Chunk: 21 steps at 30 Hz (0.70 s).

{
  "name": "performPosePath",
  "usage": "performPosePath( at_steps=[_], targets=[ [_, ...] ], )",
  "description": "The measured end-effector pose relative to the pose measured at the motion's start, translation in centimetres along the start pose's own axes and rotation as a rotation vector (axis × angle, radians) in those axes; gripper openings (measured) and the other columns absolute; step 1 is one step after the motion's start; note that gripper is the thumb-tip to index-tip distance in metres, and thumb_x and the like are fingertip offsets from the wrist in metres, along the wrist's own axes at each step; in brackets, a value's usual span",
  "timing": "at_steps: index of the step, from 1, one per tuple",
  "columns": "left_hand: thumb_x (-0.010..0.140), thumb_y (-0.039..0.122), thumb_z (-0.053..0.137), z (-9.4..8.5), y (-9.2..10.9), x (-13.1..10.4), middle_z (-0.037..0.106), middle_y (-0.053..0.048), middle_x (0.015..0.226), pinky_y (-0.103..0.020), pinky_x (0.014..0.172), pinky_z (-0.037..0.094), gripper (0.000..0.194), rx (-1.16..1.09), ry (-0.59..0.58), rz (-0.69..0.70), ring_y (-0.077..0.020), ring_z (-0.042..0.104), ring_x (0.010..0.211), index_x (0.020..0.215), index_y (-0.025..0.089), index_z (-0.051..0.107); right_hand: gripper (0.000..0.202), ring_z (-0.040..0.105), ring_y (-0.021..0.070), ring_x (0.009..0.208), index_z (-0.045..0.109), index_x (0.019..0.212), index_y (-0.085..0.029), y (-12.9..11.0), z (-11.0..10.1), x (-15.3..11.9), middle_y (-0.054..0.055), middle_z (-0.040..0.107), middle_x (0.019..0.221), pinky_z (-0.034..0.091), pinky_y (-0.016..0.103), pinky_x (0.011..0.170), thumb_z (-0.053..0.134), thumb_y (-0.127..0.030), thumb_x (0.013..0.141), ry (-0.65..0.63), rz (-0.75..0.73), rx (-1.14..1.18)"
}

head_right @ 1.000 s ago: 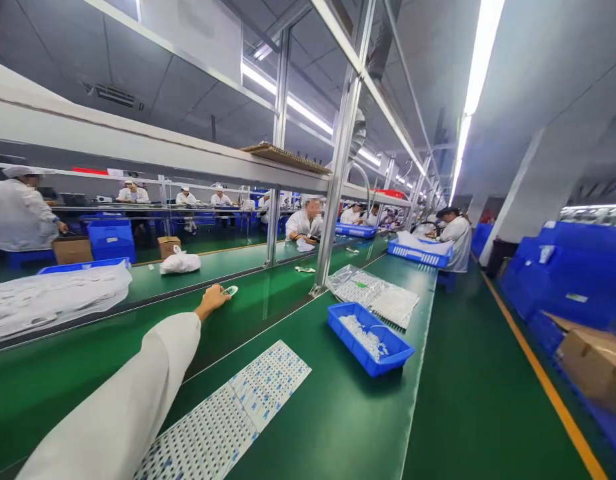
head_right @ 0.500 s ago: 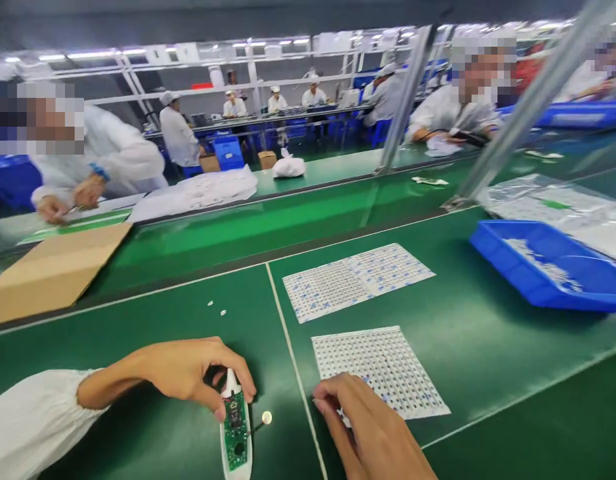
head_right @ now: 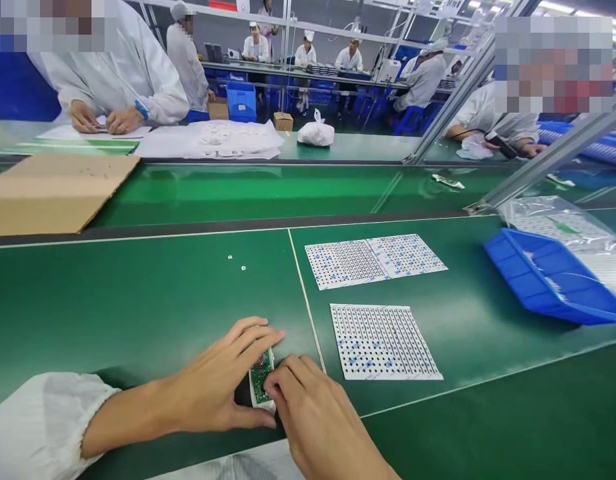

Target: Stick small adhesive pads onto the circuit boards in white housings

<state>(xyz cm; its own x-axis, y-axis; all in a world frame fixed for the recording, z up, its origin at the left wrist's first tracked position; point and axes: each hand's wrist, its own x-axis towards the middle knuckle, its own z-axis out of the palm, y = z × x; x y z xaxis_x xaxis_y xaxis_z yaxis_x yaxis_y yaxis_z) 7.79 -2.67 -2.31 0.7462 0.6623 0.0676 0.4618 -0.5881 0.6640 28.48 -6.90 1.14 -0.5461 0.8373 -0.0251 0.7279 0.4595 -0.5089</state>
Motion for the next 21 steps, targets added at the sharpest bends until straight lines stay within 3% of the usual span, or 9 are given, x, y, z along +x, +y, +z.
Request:
performPosePath(
  at_steps=[11, 16, 21],
  targets=[
    [0.076, 0.063, 0.074, -0.2, 0.1, 0.4, 0.053, -0.015, 0.138, -0.051, 0.107, 0.045, 0.096, 0.022, 0.009, 0.015, -0.0368, 0.035, 0.14, 0.147, 0.017, 0.028, 0.026, 0.056, 0.0182, 0.073, 0.056, 0.09, -0.021, 0.1, 0.3, 0.7, 0.001, 0.059, 0.086, 0.045, 0.029, 0.058, 0.039, -0.002, 0.092, -0.055, 0.016, 0.023],
    [0.079, 0.063, 0.07, -0.3, 0.1, 0.5, 0.052, -0.015, 0.141, -0.048, 0.106, 0.046, 0.095, 0.014, 0.007, 0.023, -0.0357, 0.032, 0.142, 0.149, 0.018, 0.024, 0.025, 0.054, 0.0177, 0.06, 0.053, 0.079, -0.021, -0.2, 0.2, 1.3, 0.001, 0.057, 0.073, 0.035, 0.028, 0.048, 0.038, -0.007, 0.094, 0.076, -0.031, -0.148],
    [0.079, 0.066, 0.069, -0.1, 0.0, 0.5, 0.05, -0.016, 0.143, -0.049, 0.104, 0.048, 0.096, 0.011, 0.007, 0.024, -0.0362, 0.032, 0.142, 0.149, 0.019, 0.023, 0.023, 0.057, 0.0159, 0.059, 0.056, 0.086, -0.022, -0.5, -0.4, 1.2, 0.0, 0.06, 0.074, 0.034, 0.027, 0.047, 0.037, -0.016, 0.099, 0.119, 0.005, -0.176]
  ],
)
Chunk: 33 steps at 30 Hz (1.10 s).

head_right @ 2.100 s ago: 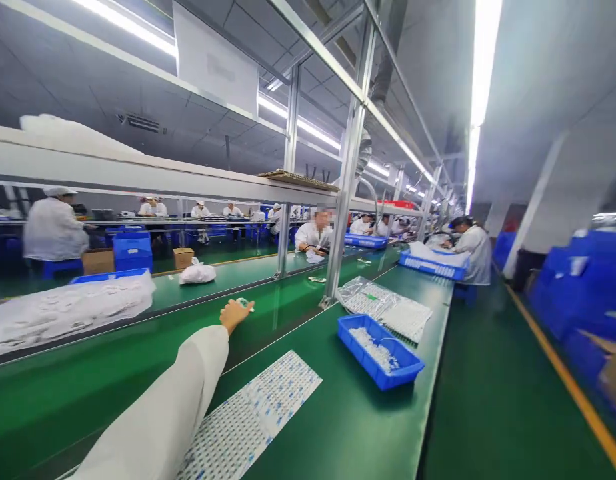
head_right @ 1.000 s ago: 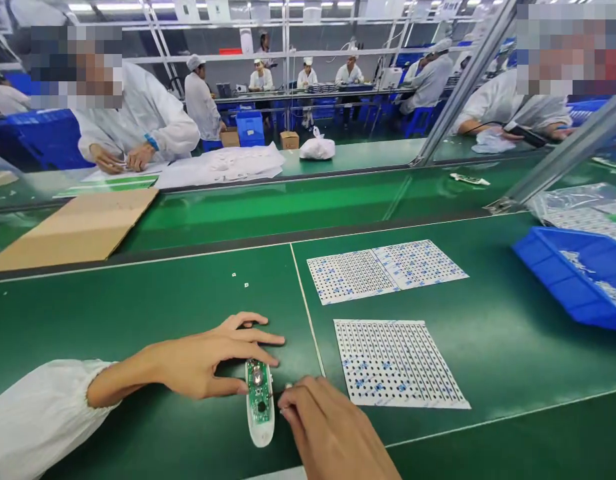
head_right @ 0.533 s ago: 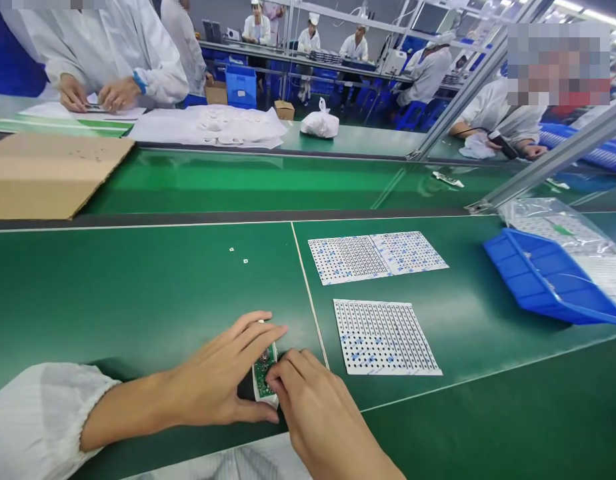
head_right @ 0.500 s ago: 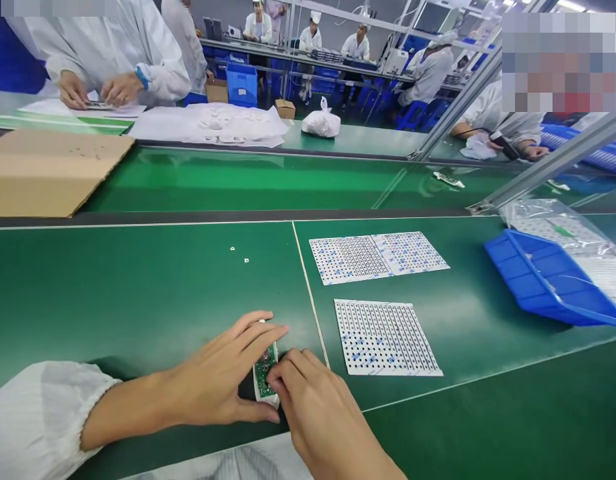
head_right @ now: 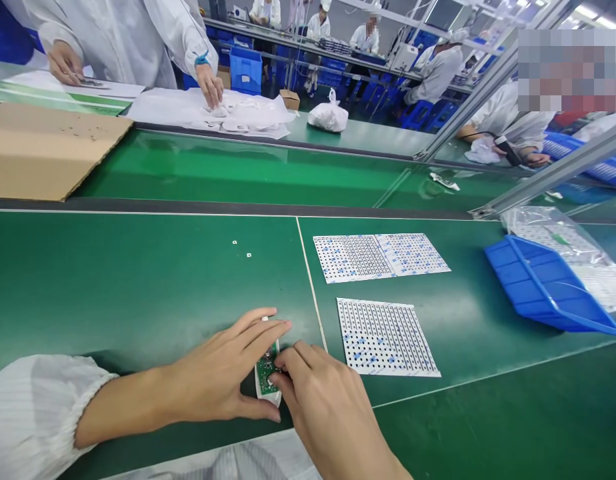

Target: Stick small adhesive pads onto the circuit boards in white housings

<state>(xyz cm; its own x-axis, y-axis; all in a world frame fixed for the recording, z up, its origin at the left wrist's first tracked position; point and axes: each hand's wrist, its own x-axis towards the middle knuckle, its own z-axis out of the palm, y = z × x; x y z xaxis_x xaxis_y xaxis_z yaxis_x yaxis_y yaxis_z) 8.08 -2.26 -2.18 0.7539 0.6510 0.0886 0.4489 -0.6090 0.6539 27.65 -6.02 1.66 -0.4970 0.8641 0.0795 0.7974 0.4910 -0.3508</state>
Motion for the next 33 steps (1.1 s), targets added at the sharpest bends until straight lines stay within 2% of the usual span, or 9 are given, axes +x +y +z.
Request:
performPosePath(
  at_steps=[3, 6, 9, 14, 17, 24, 29, 33],
  targets=[
    [0.078, 0.063, 0.071, 0.1, 0.0, 0.0, 0.051, -0.016, 0.143, -0.048, 0.105, 0.048, 0.095, 0.037, 0.008, -0.002, -0.0356, 0.032, 0.142, 0.147, 0.016, 0.026, 0.028, 0.058, 0.016, 0.061, 0.058, 0.087, -0.022, -0.6, 0.1, -0.5, 0.001, 0.06, 0.077, 0.035, 0.027, 0.049, 0.034, -0.016, 0.1, 0.005, -0.006, -0.014],
    [0.079, 0.053, 0.073, 0.1, 0.1, 0.0, 0.051, -0.016, 0.142, -0.045, 0.107, 0.047, 0.089, 0.07, 0.017, 0.003, -0.0345, 0.032, 0.142, 0.145, 0.011, 0.029, 0.031, 0.056, 0.0169, 0.061, 0.058, 0.081, -0.02, -1.3, 0.7, -0.9, 0.002, 0.058, 0.073, 0.033, 0.029, 0.05, 0.033, -0.013, 0.099, 0.047, -0.03, -0.089],
    [0.079, 0.05, 0.073, 0.1, 0.2, 0.1, 0.051, -0.016, 0.142, -0.044, 0.107, 0.046, 0.088, 0.073, 0.016, 0.004, -0.035, 0.033, 0.141, 0.144, 0.01, 0.03, 0.032, 0.053, 0.017, 0.058, 0.056, 0.075, -0.02, -1.7, 1.2, -0.8, 0.002, 0.056, 0.069, 0.031, 0.03, 0.051, 0.034, -0.01, 0.097, 0.085, -0.05, -0.174],
    [0.078, 0.046, 0.073, 0.2, 0.2, 0.0, 0.052, -0.017, 0.141, -0.044, 0.106, 0.048, 0.087, 0.067, 0.034, 0.007, -0.0349, 0.033, 0.141, 0.143, 0.009, 0.031, 0.033, 0.052, 0.0171, 0.057, 0.053, 0.07, -0.02, -1.8, 1.0, -0.3, 0.002, 0.054, 0.066, 0.03, 0.031, 0.05, 0.034, -0.006, 0.093, 0.064, -0.077, -0.234],
    [0.075, 0.047, 0.077, 0.2, 0.2, 0.0, 0.052, -0.018, 0.14, -0.043, 0.106, 0.048, 0.091, 0.071, 0.035, 0.011, -0.0358, 0.034, 0.141, 0.142, 0.006, 0.032, 0.032, 0.051, 0.0166, 0.056, 0.052, 0.07, -0.02, -1.6, 0.8, -0.2, 0.002, 0.054, 0.066, 0.028, 0.03, 0.049, 0.034, -0.006, 0.092, 0.035, -0.095, -0.238],
    [0.075, 0.052, 0.078, 0.2, 0.1, 0.1, 0.052, -0.019, 0.14, -0.043, 0.103, 0.049, 0.093, 0.08, 0.037, 0.017, -0.0363, 0.035, 0.14, 0.143, 0.008, 0.03, 0.03, 0.053, 0.0158, 0.057, 0.055, 0.075, -0.019, -1.3, 0.4, -0.4, 0.002, 0.056, 0.069, 0.029, 0.028, 0.048, 0.035, -0.006, 0.093, -0.028, -0.098, -0.175],
    [0.078, 0.054, 0.074, 0.3, 0.1, 0.0, 0.051, -0.018, 0.142, -0.043, 0.105, 0.048, 0.091, 0.102, 0.042, 0.022, -0.0351, 0.034, 0.141, 0.145, 0.011, 0.027, 0.033, 0.055, 0.016, 0.06, 0.056, 0.075, -0.019, -1.4, 0.3, -0.2, 0.002, 0.057, 0.069, 0.03, 0.028, 0.05, 0.034, -0.01, 0.097, -0.026, -0.086, -0.15],
    [0.08, 0.06, 0.071, 0.5, 0.0, -0.1, 0.051, -0.018, 0.143, -0.044, 0.105, 0.048, 0.093, 0.108, 0.066, 0.037, -0.0354, 0.034, 0.141, 0.145, 0.012, 0.026, 0.034, 0.052, 0.0144, 0.055, 0.054, 0.072, -0.019, -1.4, 0.5, 0.0, 0.002, 0.055, 0.066, 0.029, 0.028, 0.048, 0.032, -0.008, 0.096, 0.008, -0.096, -0.179]
  ],
)
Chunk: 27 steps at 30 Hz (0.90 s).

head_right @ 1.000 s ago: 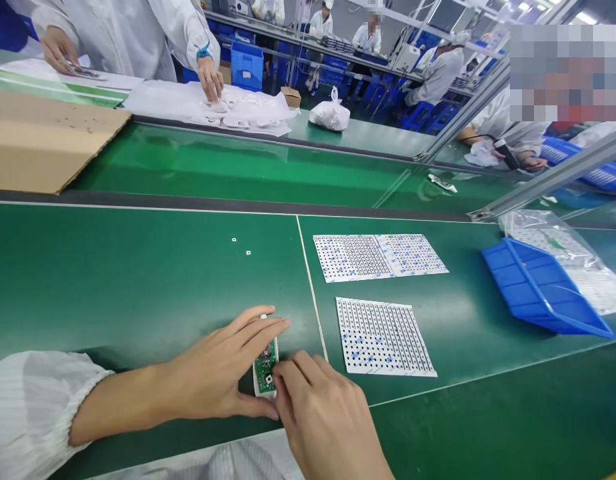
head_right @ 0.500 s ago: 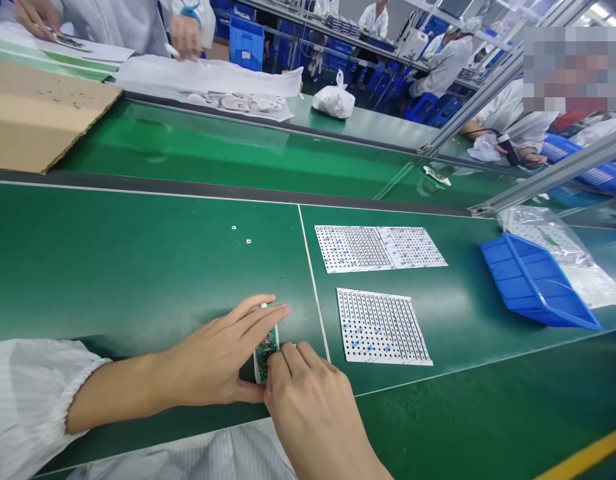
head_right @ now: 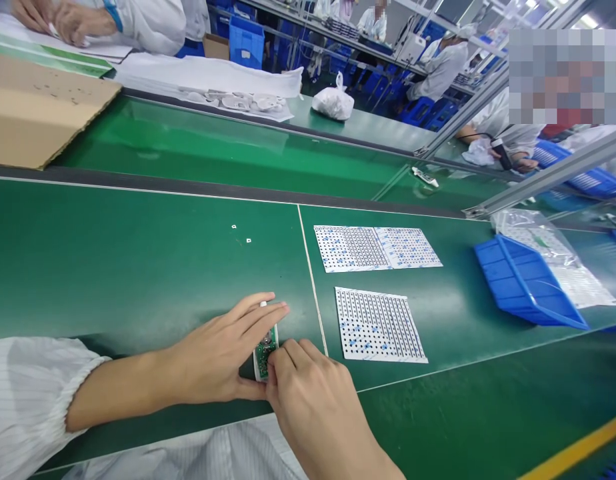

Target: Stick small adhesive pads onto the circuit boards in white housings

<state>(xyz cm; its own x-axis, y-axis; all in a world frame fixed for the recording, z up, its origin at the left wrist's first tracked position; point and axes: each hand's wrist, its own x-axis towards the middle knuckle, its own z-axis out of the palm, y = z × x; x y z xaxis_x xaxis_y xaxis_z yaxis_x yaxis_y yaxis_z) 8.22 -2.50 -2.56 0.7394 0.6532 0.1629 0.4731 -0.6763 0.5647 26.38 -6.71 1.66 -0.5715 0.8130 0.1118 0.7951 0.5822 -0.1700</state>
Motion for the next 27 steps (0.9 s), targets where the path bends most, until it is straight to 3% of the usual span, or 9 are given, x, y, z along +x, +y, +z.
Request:
performPosePath(
  at_steps=[3, 9, 14, 17, 20, 27],
  targets=[
    [0.081, 0.063, 0.068, 0.1, 0.0, -0.1, 0.049, -0.018, 0.144, -0.045, 0.103, 0.049, 0.092, 0.03, 0.015, 0.009, -0.0361, 0.034, 0.141, 0.145, 0.011, 0.027, 0.03, 0.05, 0.0141, 0.053, 0.053, 0.072, -0.019, 0.1, -0.1, 0.1, 0.001, 0.055, 0.065, 0.028, 0.028, 0.047, 0.035, -0.006, 0.092, -0.001, 0.016, -0.015],
    [0.081, 0.072, 0.06, 0.2, -0.1, -0.3, 0.046, -0.019, 0.148, -0.048, 0.105, 0.048, 0.098, 0.094, 0.029, -0.011, -0.0362, 0.033, 0.143, 0.148, 0.012, 0.022, 0.018, 0.05, 0.0132, 0.054, 0.051, 0.079, -0.02, 1.4, -1.5, 1.1, 0.0, 0.056, 0.072, 0.03, 0.026, 0.047, 0.042, -0.012, 0.093, -0.195, 0.1, 0.184],
    [0.086, 0.072, 0.052, -0.1, -0.3, -1.7, 0.037, -0.017, 0.155, -0.049, 0.113, 0.041, 0.1, 0.137, 0.067, -0.057, -0.0333, 0.025, 0.147, 0.153, 0.014, 0.005, 0.033, 0.044, 0.0141, 0.051, 0.044, 0.072, -0.022, 3.6, -1.3, 4.4, -0.002, 0.051, 0.064, 0.027, 0.028, 0.048, 0.038, -0.031, 0.103, -0.049, 0.239, 0.179],
    [0.088, 0.07, 0.052, -0.3, -0.4, -2.9, 0.032, -0.015, 0.157, -0.049, 0.113, 0.041, 0.098, 0.152, 0.115, -0.127, -0.0309, 0.021, 0.148, 0.154, 0.016, 0.004, 0.016, 0.054, 0.016, 0.065, 0.053, 0.09, -0.019, 4.6, -0.5, 5.7, 0.004, 0.059, 0.084, 0.037, 0.028, 0.055, 0.039, -0.018, 0.099, -0.012, 0.2, 0.215],
    [0.087, 0.071, 0.053, -0.4, -0.4, -3.8, 0.031, -0.014, 0.158, -0.049, 0.114, 0.04, 0.094, 0.19, 0.143, -0.154, -0.0303, 0.022, 0.148, 0.153, 0.017, 0.013, 0.022, 0.06, 0.0176, 0.079, 0.054, 0.109, -0.018, 5.0, -0.4, 5.3, 0.007, 0.061, 0.1, 0.045, 0.029, 0.063, 0.04, -0.01, 0.093, -0.032, 0.181, 0.296],
    [0.083, 0.074, 0.056, -0.2, -0.4, -4.2, 0.035, -0.012, 0.157, -0.045, 0.114, 0.04, 0.101, 0.189, 0.101, -0.15, -0.0298, 0.027, 0.147, 0.154, 0.016, 0.015, 0.021, 0.059, 0.0197, 0.087, 0.057, 0.116, -0.023, 4.1, -1.0, 2.1, 0.005, 0.058, 0.106, 0.05, 0.033, 0.072, 0.052, -0.014, 0.097, -0.303, 0.01, 0.332]
  ],
)
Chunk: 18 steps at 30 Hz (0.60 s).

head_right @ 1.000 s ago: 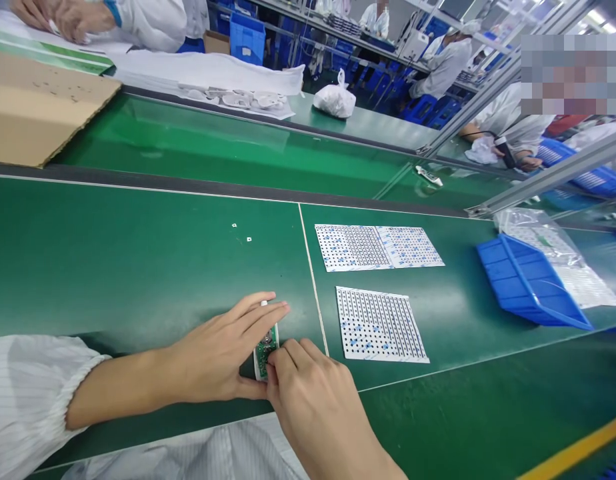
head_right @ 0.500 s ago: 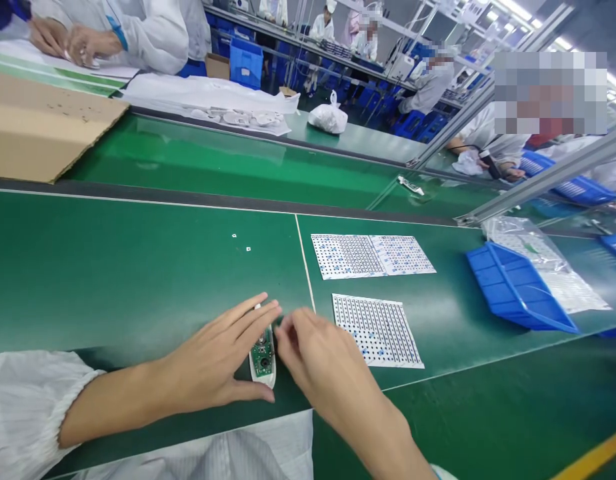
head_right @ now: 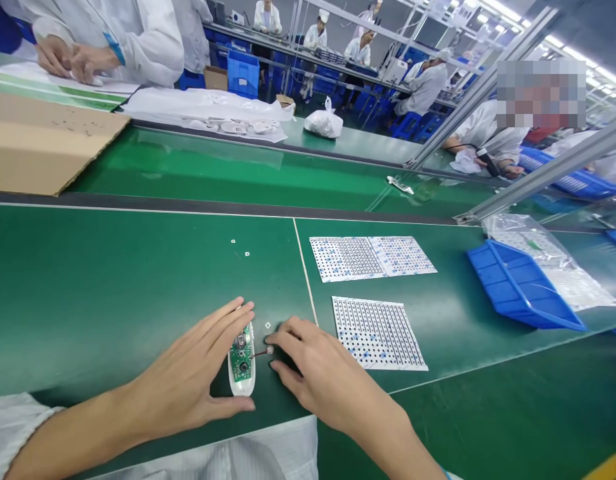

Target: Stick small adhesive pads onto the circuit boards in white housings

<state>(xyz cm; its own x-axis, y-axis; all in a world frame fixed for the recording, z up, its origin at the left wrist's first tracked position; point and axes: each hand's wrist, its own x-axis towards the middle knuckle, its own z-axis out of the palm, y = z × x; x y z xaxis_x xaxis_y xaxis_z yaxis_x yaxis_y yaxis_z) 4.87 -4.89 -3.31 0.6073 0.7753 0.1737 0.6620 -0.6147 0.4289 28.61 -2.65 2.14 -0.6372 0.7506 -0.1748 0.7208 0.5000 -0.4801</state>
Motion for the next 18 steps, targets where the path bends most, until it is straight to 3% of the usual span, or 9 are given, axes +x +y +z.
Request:
performPosePath(
  at_steps=[8, 13, 18],
  targets=[
    [0.083, 0.072, 0.059, 0.0, 0.0, 0.0, 0.037, -0.012, 0.155, -0.045, 0.113, 0.042, 0.101, 0.019, 0.03, 0.007, -0.0312, 0.028, 0.146, 0.155, 0.017, 0.015, 0.019, 0.055, 0.0191, 0.078, 0.057, 0.099, -0.016, 0.0, 1.7, -0.3, 0.006, 0.059, 0.09, 0.047, 0.032, 0.064, 0.039, -0.015, 0.103, 0.179, -0.176, -0.115],
    [0.084, 0.073, 0.055, 0.0, 0.0, 0.1, 0.036, -0.014, 0.156, -0.045, 0.114, 0.041, 0.1, 0.036, 0.015, 0.013, -0.0307, 0.025, 0.147, 0.154, 0.013, 0.016, 0.021, 0.054, 0.02, 0.082, 0.059, 0.11, -0.013, -0.8, 1.4, -1.1, 0.007, 0.06, 0.094, 0.047, 0.032, 0.065, 0.041, -0.009, 0.101, 0.211, -0.29, -0.139],
    [0.085, 0.073, 0.054, 0.1, 0.0, 0.4, 0.036, -0.015, 0.155, -0.043, 0.115, 0.038, 0.099, 0.063, 0.004, 0.021, -0.0298, 0.025, 0.147, 0.152, 0.009, 0.019, 0.029, 0.051, 0.0202, 0.075, 0.062, 0.091, -0.013, -1.9, 1.8, -1.0, 0.006, 0.058, 0.087, 0.044, 0.035, 0.064, 0.035, -0.01, 0.102, 0.174, -0.383, -0.328]
  ],
)
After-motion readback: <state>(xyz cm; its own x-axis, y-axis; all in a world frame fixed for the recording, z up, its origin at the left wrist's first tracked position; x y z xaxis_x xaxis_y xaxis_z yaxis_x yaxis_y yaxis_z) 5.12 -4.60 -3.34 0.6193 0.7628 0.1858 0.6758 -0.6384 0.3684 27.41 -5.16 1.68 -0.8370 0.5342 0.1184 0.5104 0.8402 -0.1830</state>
